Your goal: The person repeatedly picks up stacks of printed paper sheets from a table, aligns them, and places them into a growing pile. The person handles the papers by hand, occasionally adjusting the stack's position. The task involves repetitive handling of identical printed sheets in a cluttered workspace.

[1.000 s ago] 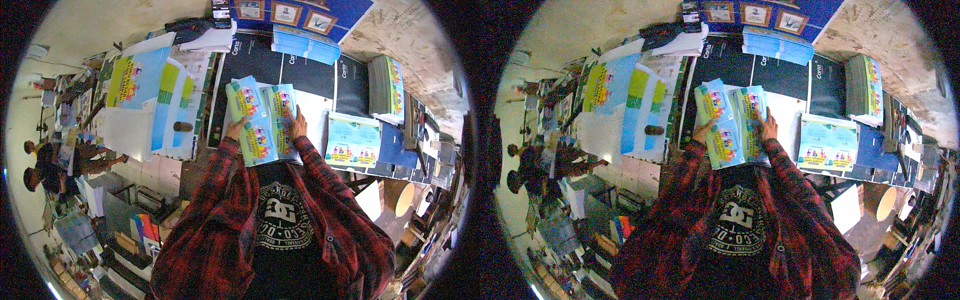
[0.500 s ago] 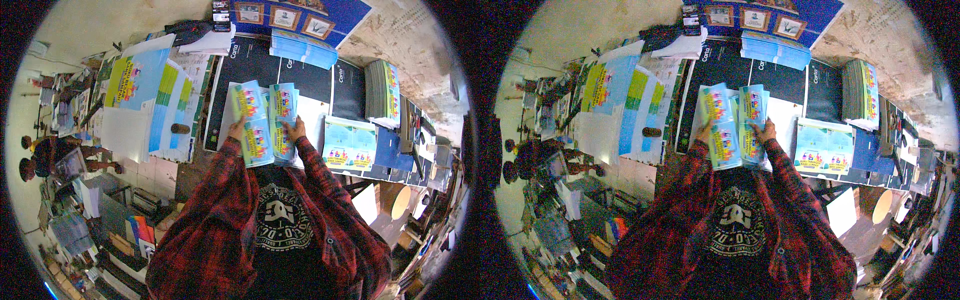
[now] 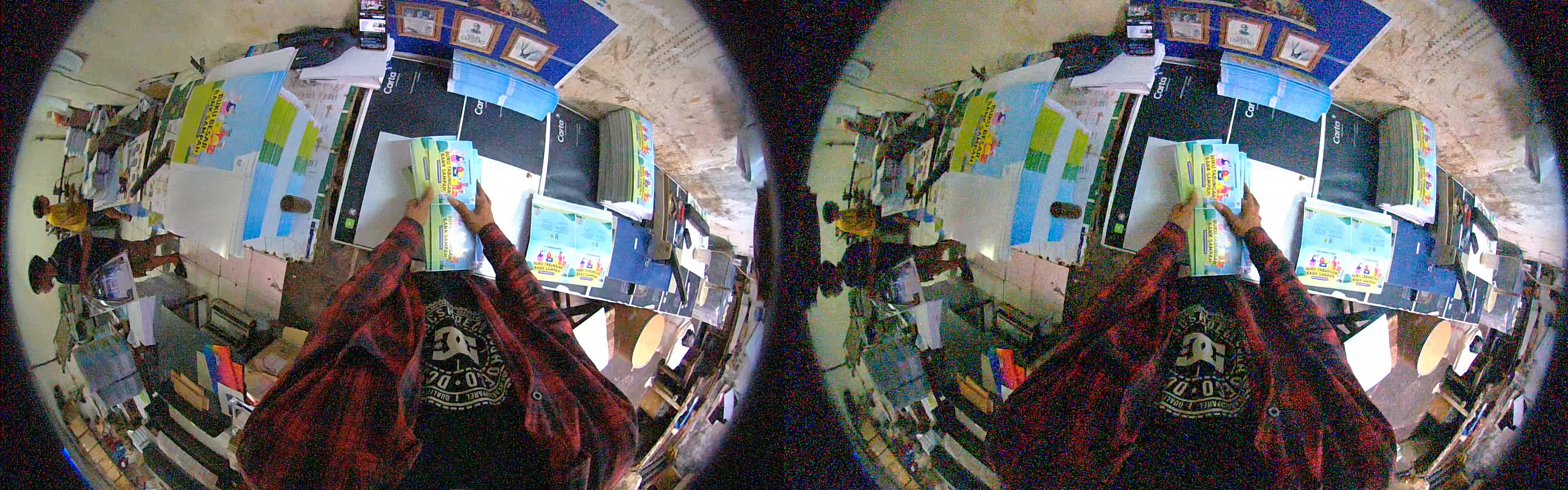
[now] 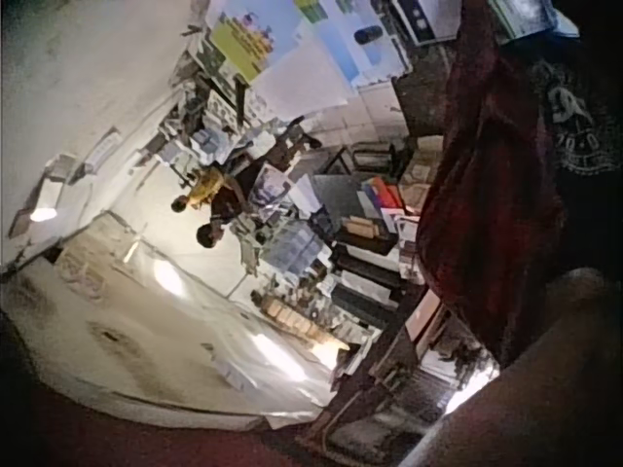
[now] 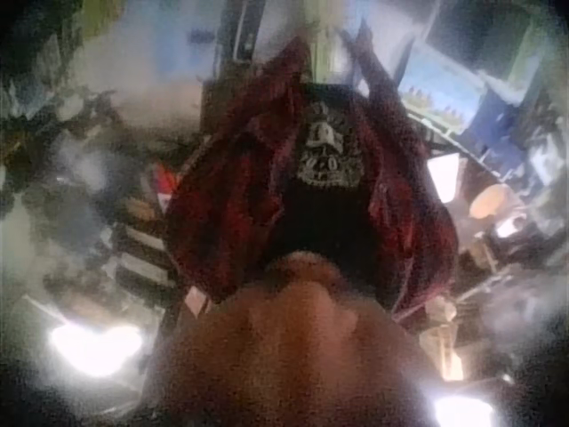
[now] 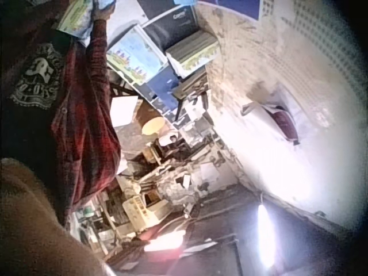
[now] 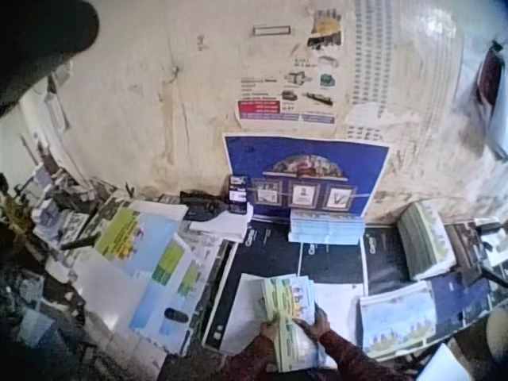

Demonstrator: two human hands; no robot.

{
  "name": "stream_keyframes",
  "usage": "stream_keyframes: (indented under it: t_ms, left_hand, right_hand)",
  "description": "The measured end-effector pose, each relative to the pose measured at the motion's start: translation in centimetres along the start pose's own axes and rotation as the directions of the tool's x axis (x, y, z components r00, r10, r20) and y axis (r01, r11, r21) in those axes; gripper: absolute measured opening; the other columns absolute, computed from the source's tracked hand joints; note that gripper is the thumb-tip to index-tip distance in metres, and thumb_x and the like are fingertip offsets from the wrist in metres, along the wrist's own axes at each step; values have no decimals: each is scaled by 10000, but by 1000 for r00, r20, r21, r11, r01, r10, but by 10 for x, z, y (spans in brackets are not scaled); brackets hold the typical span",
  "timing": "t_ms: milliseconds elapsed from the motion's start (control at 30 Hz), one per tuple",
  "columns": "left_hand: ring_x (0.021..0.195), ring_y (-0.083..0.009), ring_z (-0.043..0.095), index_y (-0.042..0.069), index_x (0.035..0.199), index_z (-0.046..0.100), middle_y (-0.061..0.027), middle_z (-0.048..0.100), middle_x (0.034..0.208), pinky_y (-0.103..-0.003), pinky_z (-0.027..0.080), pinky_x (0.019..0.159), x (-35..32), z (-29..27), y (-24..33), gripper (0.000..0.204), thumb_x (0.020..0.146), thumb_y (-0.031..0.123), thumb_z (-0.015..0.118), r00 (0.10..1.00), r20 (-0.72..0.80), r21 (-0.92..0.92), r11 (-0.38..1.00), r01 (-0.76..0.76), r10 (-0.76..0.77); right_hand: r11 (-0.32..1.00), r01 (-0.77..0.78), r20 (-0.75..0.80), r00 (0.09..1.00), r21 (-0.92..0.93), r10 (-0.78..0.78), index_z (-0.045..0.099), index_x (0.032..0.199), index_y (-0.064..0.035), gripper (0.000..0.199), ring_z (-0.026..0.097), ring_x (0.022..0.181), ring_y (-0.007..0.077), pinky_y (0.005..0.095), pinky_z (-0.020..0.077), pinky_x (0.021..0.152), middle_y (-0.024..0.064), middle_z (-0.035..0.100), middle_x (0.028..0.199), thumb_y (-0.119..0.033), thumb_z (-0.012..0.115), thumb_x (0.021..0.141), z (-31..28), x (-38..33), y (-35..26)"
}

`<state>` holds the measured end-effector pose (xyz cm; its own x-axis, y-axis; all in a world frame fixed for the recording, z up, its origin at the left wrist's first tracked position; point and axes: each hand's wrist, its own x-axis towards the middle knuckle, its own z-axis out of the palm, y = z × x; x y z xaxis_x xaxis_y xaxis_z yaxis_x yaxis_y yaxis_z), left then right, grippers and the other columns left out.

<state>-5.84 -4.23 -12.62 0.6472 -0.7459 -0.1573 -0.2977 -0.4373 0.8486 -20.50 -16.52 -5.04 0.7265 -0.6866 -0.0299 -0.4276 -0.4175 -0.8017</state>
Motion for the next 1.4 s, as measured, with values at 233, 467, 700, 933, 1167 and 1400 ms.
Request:
stream_keyframes:
  t_ms: [233, 467, 700, 933, 1167, 1400]
  left_hand:
    - [834, -160, 616, 24, 1082, 622, -49, 643, 984, -314, 492, 766, -19, -97, -15, 399, 810, 309, 686, 951, 237, -786, 536, 307, -198]
    - [861, -134, 613, 51, 1076, 638, -51, 657, 986, -298, 488, 767, -8, -52, 33, 400, 769, 291, 730, 939, 303, -688, 644, 333, -162]
    - [870, -215, 627, -17, 1092, 600, -129, 648, 990, -324, 498, 766, 1, -22, 24, 741, 756, 643, 578, 877, 251, -471, 740, 480, -410]
    - [867, -185, 625, 8, 1090, 603, -86, 647, 1002, -328, 507, 765, -15, -99, -23, 545, 779, 450, 673, 918, 267, -788, 483, 383, -293]
    - [758, -165, 645, 4, 1014, 646, -83, 671, 915, -302, 519, 700, -12, -73, 61, 341, 758, 208, 742, 938, 298, -708, 619, 340, -175]
    - [814, -196, 646, 25, 1026, 651, -103, 670, 927, -337, 515, 742, 28, -24, 9, 515, 698, 411, 749, 925, 329, -546, 762, 349, -189]
  right_hand:
    - [938, -220, -108, 974, -269, 198, 442, 1320, -129, 670, 316, 1258, 397, 535, 325, 980, 196, 302, 1407, -442, 660, 770, 6, -12, -13]
    - [984, -58, -16, 998, -166, 56, 313, 1404, -224, 520, 275, 1276, 398, 498, 273, 1029, 108, 192, 1480, -387, 419, 922, 34, -6, 82]
    - [938, -112, -5, 993, 329, 120, 301, 1346, 48, 713, 560, 1049, 209, 315, 441, 903, 167, 560, 1174, -310, 645, 834, 20, 3, 34]
    - [946, -225, -155, 969, -232, 193, 223, 1424, -318, 773, 352, 1236, 384, 519, 368, 945, 153, 250, 1446, -298, 654, 784, 10, -17, -10]
    - [982, -152, 57, 986, -111, 159, 436, 1337, -271, 555, 285, 1280, 369, 497, 288, 1018, 149, 287, 1426, -488, 533, 836, 22, -12, 67]
    - [958, -280, 25, 959, -63, 282, 170, 1437, -99, 1004, 201, 1336, 337, 553, 157, 1040, 236, 297, 1391, -676, 567, 717, 29, -13, 47]
